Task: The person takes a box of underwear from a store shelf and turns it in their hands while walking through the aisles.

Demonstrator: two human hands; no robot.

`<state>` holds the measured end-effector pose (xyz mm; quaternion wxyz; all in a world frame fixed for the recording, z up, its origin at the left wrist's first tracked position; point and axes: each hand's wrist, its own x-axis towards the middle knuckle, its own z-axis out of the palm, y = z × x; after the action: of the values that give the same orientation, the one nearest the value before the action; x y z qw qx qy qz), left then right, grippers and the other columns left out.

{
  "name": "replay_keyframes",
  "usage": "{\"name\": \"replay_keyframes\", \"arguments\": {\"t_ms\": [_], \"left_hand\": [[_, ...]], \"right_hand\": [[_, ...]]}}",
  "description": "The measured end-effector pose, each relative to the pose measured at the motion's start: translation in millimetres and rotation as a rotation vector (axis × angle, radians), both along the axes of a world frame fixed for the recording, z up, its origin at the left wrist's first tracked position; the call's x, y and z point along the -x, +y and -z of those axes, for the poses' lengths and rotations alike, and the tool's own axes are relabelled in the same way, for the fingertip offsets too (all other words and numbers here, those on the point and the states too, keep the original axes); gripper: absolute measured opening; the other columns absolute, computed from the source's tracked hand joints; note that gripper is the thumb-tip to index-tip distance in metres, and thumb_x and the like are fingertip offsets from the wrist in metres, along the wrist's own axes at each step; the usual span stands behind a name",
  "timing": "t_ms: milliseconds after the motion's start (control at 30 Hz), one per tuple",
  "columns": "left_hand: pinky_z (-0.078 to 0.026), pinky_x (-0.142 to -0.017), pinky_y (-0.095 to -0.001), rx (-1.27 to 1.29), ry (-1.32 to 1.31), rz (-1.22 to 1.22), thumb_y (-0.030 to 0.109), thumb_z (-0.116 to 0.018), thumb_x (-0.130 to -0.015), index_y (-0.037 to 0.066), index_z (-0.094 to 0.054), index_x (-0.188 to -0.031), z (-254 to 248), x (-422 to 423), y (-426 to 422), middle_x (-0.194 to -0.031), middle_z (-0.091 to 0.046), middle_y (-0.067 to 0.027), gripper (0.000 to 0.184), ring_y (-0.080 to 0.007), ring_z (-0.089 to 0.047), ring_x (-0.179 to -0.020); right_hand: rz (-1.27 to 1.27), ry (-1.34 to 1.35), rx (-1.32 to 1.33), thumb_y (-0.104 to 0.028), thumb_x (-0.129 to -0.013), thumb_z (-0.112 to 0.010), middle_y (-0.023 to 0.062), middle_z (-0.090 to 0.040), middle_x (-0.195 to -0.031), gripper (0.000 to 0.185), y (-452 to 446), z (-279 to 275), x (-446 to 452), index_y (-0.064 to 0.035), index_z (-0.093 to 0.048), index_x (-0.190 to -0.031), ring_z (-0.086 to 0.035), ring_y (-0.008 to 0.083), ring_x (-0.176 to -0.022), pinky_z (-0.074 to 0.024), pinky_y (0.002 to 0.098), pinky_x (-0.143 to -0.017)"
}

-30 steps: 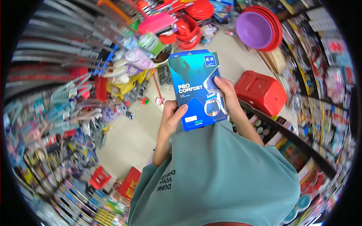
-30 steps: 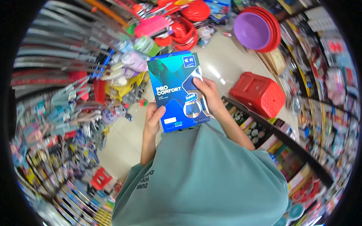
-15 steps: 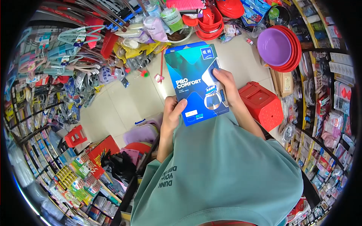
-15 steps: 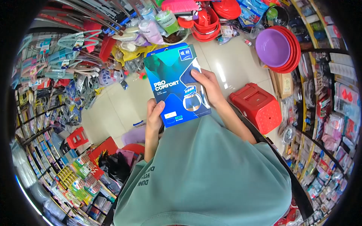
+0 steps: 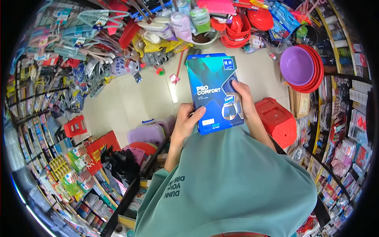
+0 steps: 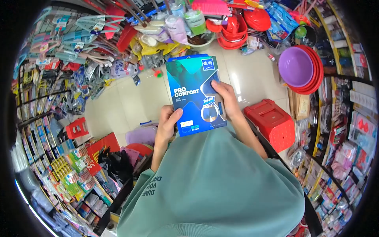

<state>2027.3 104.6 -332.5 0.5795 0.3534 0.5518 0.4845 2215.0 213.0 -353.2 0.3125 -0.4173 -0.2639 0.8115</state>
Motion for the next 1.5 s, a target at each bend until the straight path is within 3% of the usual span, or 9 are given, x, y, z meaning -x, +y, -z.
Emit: {"name": "replay_keyframes", "arguments": {"t_ms": [133, 533, 633, 733, 833, 1200, 1267, 1500], "left_hand": [[-0.030, -0.049, -0.0259, 0.080, 0.032, -0.008, 0.027, -0.059, -0.086, -0.005, -0.055, -0.067, -0.5, 7.7, -14.8, -0.057, -0.049, 0.0010, 0.037, -0.0056, -0.042, -0.056], [-0.031, -0.047, -0.0270, -0.065, -0.034, 0.018, 0.030, -0.059, -0.086, -0.007, -0.056, -0.066, 27.0, 12.4, -10.0, -0.053, -0.052, -0.0035, 0.042, -0.0076, -0.045, -0.052], [-0.035, -0.055, -0.0247, 0.012, -0.022, 0.133, 0.030, -0.055, -0.088, -0.004, -0.058, -0.072, 20.2, 17.0, -8.4, -0.064, -0.055, -0.0007, 0.038, -0.0065, -0.047, -0.061], [-0.037, -0.056, -0.0246, -0.001, -0.062, 0.085, 0.030, -0.056, -0.087, -0.005, -0.059, -0.072, 22.2, 13.8, -8.9, -0.065, -0.057, -0.0015, 0.038, -0.0070, -0.048, -0.062], [-0.032, -0.048, -0.0267, -0.068, -0.093, 0.014, 0.028, -0.061, -0.086, -0.006, -0.060, -0.071, 26.2, 11.0, -8.6, -0.056, -0.054, -0.0039, 0.038, -0.0075, -0.045, -0.052], [-0.028, -0.046, -0.0256, -0.091, -0.104, -0.047, 0.027, -0.059, -0.085, -0.004, -0.059, -0.065, 31.4, -1.4, -7.7, -0.055, -0.050, 0.0013, 0.037, -0.0051, -0.041, -0.052], [-0.028, -0.047, -0.0261, -0.045, -0.133, -0.029, 0.026, -0.058, -0.084, -0.004, -0.059, -0.067, 29.3, -3.7, -9.8, -0.056, -0.050, 0.0007, 0.034, -0.0054, -0.042, -0.054], [-0.040, -0.057, -0.0226, -0.026, -0.250, -0.151, 0.024, -0.056, -0.084, -0.005, -0.061, -0.083, 26.6, -11.0, -13.9, -0.074, -0.063, -0.0043, 0.030, -0.0093, -0.056, -0.064]], "right_hand": [[-0.067, -0.003, -0.021, -0.032, -0.091, -0.057, 0.0066, -0.066, -0.083, 0.035, -7.2, 7.1, 6.7, 0.0021, -0.061, -0.098, -0.062, 0.0108, -0.069, -0.0482, 0.0222, -0.062], [-0.037, -0.084, -0.070, -0.032, -0.092, -0.056, 0.0098, -0.065, -0.089, 0.038, -10.2, 10.2, 8.4, 0.0050, -0.058, -0.100, -0.062, 0.0127, -0.075, -0.0482, 0.0235, -0.066], [-0.009, -0.119, -0.065, -0.032, -0.091, -0.056, 0.0098, -0.065, -0.089, 0.038, -8.0, 9.4, 6.7, 0.0047, -0.058, -0.100, -0.062, 0.0127, -0.075, -0.0481, 0.0234, -0.067], [0.020, -0.119, -0.065, -0.032, -0.091, -0.056, 0.0095, -0.065, -0.090, 0.038, -10.2, 6.1, 8.9, 0.0047, -0.058, -0.100, -0.062, 0.0126, -0.075, -0.0483, 0.0237, -0.066], [0.008, -0.113, -0.040, -0.032, -0.091, -0.055, 0.0089, -0.065, -0.089, 0.038, -10.8, 4.9, 7.6, 0.0043, -0.059, -0.102, -0.062, 0.0125, -0.074, -0.0489, 0.0242, -0.066], [-0.008, -0.125, -0.088, -0.029, -0.091, -0.056, 0.0087, -0.065, -0.089, 0.036, -1.0, -3.0, 4.0, 0.0048, -0.059, -0.103, -0.063, 0.0124, -0.076, -0.0489, 0.0241, -0.067], [-0.065, -0.030, -0.079, -0.030, -0.090, -0.057, 0.0097, -0.066, -0.089, 0.038, 2.6, -5.1, -1.9, 0.0052, -0.059, -0.104, -0.063, 0.0125, -0.074, -0.0495, 0.0232, -0.066], [-0.096, 0.009, -0.027, -0.029, -0.091, -0.057, 0.0077, -0.066, -0.087, 0.035, 4.0, -4.4, 2.4, 0.0042, -0.060, -0.102, -0.063, 0.0105, -0.073, -0.0489, 0.0222, -0.066]]}}
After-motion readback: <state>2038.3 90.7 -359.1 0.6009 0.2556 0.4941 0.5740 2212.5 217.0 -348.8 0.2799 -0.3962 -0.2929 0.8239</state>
